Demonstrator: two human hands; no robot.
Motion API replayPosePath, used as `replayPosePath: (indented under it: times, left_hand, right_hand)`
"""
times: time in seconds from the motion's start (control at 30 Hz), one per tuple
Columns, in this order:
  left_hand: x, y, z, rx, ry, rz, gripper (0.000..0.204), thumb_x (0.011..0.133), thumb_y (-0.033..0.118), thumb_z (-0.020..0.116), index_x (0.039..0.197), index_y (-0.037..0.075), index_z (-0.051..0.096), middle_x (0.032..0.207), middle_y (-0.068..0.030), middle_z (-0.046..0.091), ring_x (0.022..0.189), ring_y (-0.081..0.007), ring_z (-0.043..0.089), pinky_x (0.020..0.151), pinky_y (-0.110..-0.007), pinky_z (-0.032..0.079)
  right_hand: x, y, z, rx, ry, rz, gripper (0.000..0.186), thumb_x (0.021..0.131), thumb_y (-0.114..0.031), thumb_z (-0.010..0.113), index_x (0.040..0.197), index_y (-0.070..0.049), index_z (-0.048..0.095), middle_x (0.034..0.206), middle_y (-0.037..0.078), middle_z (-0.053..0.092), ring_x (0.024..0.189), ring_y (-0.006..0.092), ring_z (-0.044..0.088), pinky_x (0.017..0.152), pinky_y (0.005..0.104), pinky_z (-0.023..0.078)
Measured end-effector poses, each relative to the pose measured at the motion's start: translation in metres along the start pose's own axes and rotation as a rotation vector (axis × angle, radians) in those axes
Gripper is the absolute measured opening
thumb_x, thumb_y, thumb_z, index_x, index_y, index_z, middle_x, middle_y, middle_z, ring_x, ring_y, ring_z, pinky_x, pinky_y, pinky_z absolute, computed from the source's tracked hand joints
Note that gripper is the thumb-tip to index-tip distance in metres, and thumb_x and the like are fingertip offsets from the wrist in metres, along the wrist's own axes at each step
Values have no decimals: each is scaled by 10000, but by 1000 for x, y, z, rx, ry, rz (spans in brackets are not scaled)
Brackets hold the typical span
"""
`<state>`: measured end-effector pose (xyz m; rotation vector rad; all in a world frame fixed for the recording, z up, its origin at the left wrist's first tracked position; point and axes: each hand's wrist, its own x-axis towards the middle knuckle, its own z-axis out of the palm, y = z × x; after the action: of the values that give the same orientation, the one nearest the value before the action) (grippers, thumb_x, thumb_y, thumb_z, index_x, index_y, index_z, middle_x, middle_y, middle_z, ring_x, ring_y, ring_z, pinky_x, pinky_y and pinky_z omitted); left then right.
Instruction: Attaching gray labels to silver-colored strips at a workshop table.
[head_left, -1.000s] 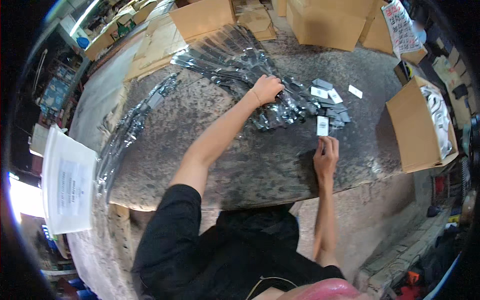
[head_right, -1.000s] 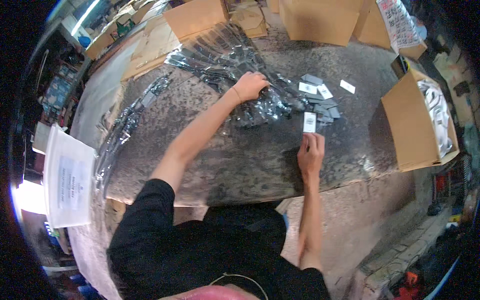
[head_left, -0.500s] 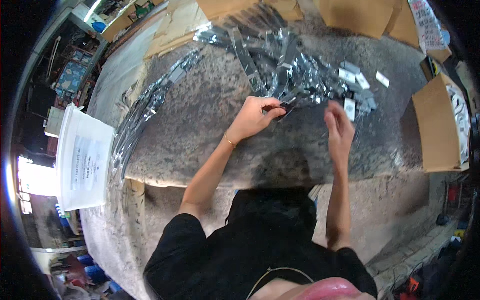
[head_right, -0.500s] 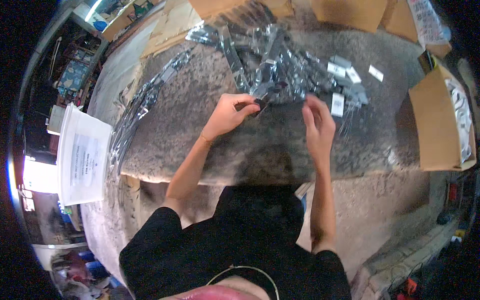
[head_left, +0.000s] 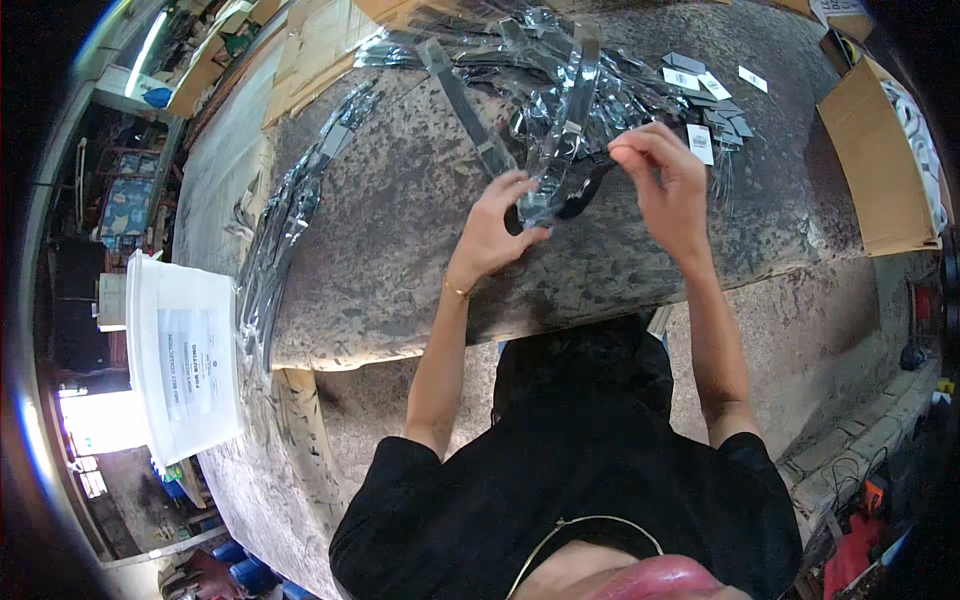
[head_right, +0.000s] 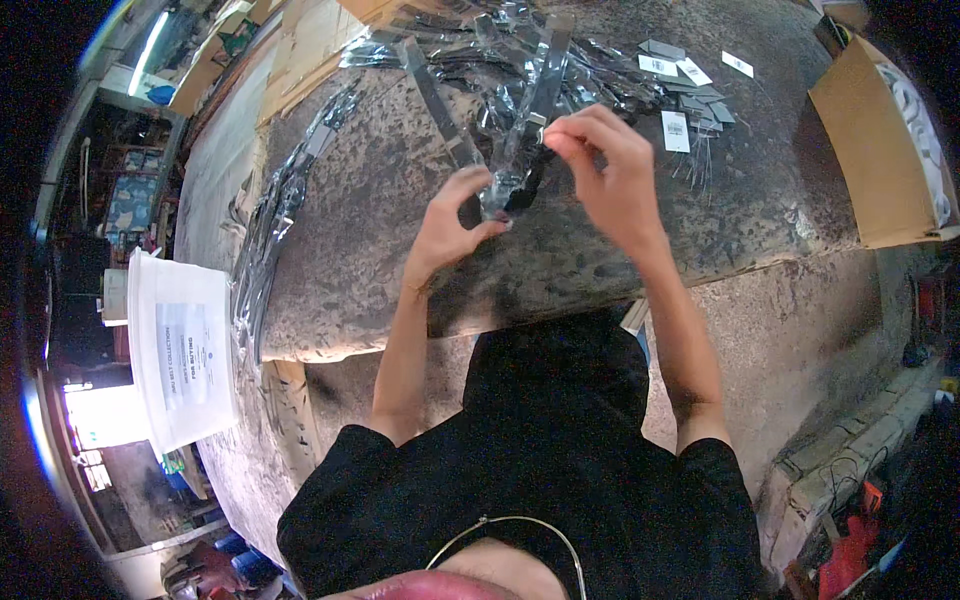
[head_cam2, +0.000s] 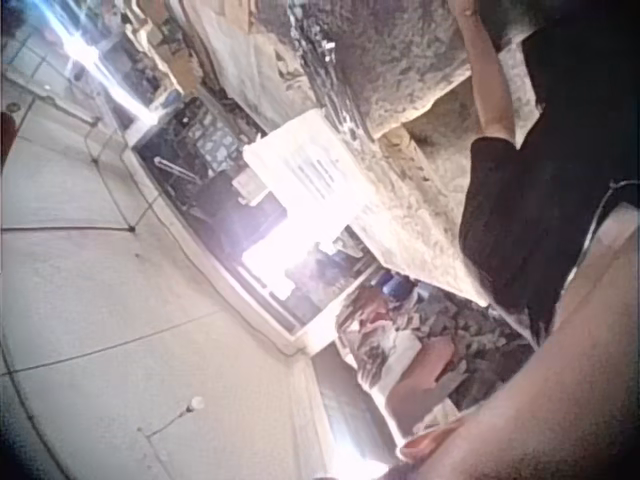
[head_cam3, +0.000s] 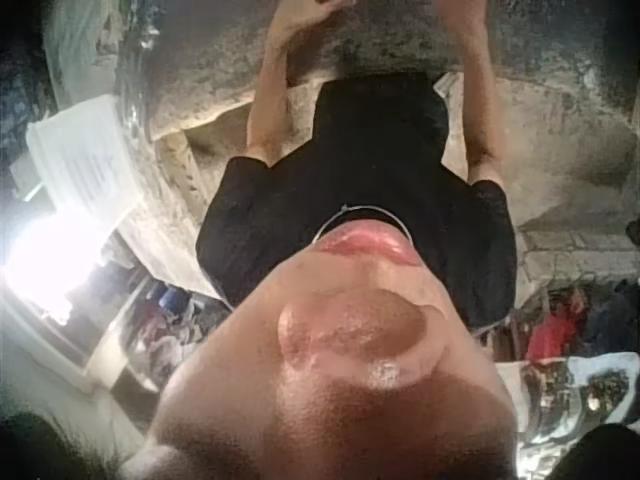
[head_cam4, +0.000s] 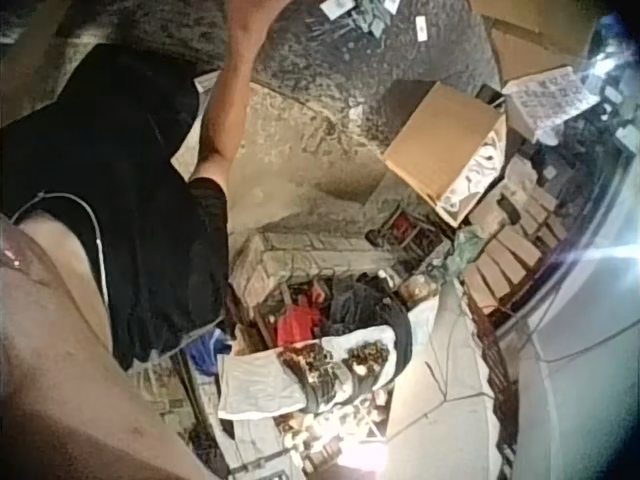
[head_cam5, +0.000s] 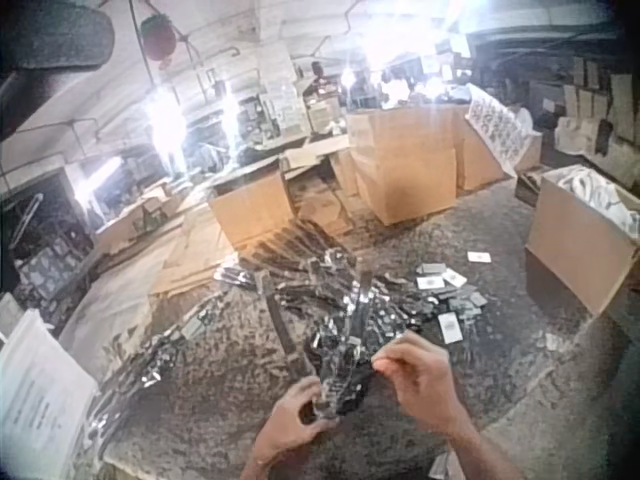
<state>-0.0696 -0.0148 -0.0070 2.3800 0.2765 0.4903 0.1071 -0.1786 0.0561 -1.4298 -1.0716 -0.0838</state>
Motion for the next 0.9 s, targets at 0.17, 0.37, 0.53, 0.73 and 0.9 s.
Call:
replayPosePath:
  times: [0.17,0.37,0.53,0.73,0.9]
  left_hand:
    - [13,68,2,-754,123,-28,474,859,134,674,1276,-3,493,1047,-119,639,994,-174,602,851,-305,463]
    - [1,56,27,-672,-5,-302,258,956,163,547,859,-70,604,682,-85,625,559,-118,582,545,-250,452]
    - [-3,55,34,-817,79,-329,242,981,176,505,953,-54,575,675,-70,605,553,-115,556,531,-247,439]
    - [-6,54,35,-934,99,-353,215,988,160,484,1032,-40,549,709,-70,601,580,-116,550,572,-251,455]
    - [0,57,38,-889,207,-314,208,971,124,506,1021,-65,577,787,-71,626,648,-121,585,632,-258,485]
  right_hand:
    - [-16,-21,22,29,-4,-54,63,827,-27,666,879,8,662,789,78,632,647,153,599,567,246,467]
    - [-10,10,-7,95,6,244,105,843,13,611,929,1,671,862,99,641,739,228,630,691,296,494]
    - [-40,93,-63,-535,-378,131,193,788,38,574,947,-8,673,970,101,623,903,285,584,804,355,482]
    - [-48,104,-72,-711,-611,-3,179,738,27,573,898,-3,645,972,100,576,937,296,531,822,388,471]
    - [-45,90,-60,-490,-430,196,68,848,-12,575,890,21,617,903,88,593,859,223,588,754,336,488]
